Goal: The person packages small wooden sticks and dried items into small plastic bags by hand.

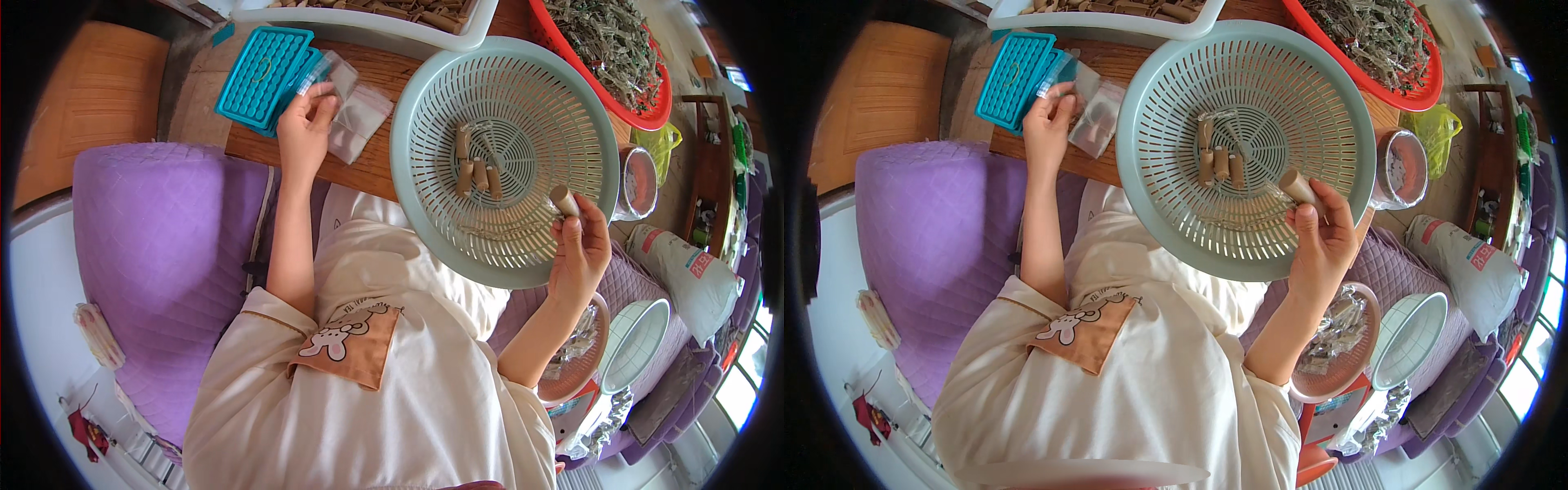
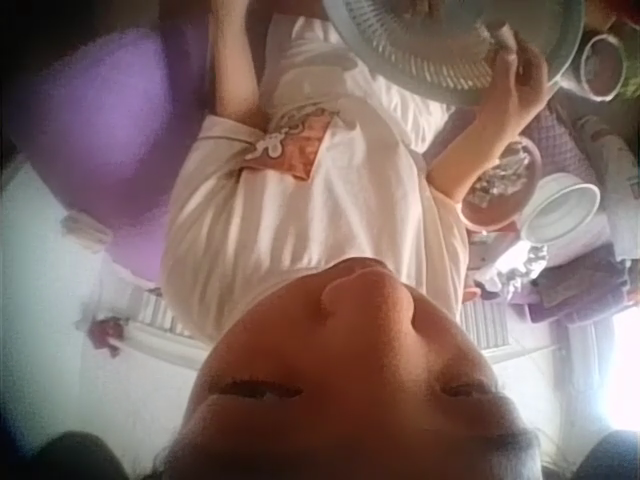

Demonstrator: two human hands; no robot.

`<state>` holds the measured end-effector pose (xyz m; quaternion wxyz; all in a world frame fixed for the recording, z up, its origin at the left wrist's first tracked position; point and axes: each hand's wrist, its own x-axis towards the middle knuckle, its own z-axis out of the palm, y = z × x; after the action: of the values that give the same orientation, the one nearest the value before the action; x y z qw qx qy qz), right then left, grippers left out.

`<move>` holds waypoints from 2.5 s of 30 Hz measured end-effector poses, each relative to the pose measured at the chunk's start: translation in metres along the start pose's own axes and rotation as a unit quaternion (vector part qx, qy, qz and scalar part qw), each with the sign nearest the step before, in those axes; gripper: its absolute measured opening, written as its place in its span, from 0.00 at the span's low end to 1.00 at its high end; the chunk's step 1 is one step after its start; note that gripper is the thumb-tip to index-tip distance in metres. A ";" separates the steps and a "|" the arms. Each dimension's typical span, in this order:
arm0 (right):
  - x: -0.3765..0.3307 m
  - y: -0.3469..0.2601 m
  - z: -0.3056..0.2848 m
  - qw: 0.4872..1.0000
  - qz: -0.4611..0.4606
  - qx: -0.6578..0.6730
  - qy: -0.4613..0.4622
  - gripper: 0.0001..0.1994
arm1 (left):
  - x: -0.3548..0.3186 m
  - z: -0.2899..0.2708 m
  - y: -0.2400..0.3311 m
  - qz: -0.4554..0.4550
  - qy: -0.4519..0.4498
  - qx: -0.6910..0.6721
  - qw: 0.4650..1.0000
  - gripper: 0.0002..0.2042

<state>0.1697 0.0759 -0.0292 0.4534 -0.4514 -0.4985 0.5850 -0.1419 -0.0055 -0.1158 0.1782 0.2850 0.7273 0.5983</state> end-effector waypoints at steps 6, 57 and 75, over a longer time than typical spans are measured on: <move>0.005 -0.010 0.015 0.994 -0.097 -0.051 -0.010 0.12 | -0.015 -0.003 0.054 -0.099 -0.164 -0.074 0.979 0.13; 0.010 -0.033 0.067 0.946 -0.118 -0.189 -0.236 0.12 | -0.075 0.032 0.138 -0.112 -0.320 -0.220 0.915 0.29; 0.010 -0.005 0.057 0.916 -0.204 -0.145 -0.314 0.12 | -0.068 0.045 0.129 -0.126 -0.358 -0.256 0.889 0.27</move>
<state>0.1124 0.0766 -0.0195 0.3128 -0.1940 -0.7760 0.5122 -0.0365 0.0017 -0.0061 0.5674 0.3307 0.4654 0.5934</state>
